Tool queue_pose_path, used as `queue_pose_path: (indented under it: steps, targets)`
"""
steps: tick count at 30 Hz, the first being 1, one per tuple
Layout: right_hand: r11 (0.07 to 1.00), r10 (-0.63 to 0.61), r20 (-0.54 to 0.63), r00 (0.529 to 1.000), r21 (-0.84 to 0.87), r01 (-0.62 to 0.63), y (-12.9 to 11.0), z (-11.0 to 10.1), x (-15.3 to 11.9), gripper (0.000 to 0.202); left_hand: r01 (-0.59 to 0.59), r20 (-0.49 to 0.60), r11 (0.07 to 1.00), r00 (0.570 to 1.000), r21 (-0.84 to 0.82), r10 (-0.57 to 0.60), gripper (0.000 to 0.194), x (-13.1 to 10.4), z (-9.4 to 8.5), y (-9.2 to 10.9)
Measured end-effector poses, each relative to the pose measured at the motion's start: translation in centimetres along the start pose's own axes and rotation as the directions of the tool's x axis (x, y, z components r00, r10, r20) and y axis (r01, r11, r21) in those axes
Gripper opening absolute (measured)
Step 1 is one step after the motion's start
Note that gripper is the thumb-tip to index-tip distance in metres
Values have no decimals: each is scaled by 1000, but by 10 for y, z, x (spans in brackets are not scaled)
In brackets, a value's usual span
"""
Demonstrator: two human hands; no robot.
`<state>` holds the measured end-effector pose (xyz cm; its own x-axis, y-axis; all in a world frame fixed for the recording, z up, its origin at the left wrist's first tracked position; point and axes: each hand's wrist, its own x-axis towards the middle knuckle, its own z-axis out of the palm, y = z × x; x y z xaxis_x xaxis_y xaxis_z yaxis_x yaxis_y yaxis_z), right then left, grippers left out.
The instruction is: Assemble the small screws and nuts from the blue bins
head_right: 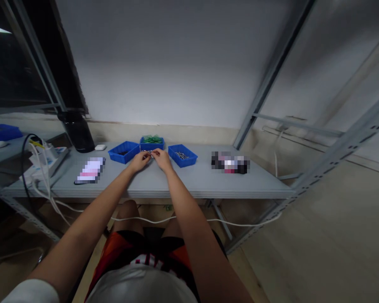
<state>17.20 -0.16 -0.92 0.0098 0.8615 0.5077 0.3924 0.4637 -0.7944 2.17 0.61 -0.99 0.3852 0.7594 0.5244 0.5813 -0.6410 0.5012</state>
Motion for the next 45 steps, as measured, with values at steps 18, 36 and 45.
queue_pose_path:
  steps: [18, 36, 45]
  targets:
    - [993, 25, 182, 983, 111, -46, 6, 0, 1, 23, 26, -180, 999, 984, 25, -21, 20, 1, -9, 12]
    - [891, 154, -108, 982, -415, -185, 28, 1, -5, 8, 288, -460, 872, 884, 397, -83, 31, -6, -32, 18]
    - [986, 79, -30, 996, -143, -83, 13, 2, 5, 16, -66, -3, 980, 998, 188, 68, 25, -2, -3, 10]
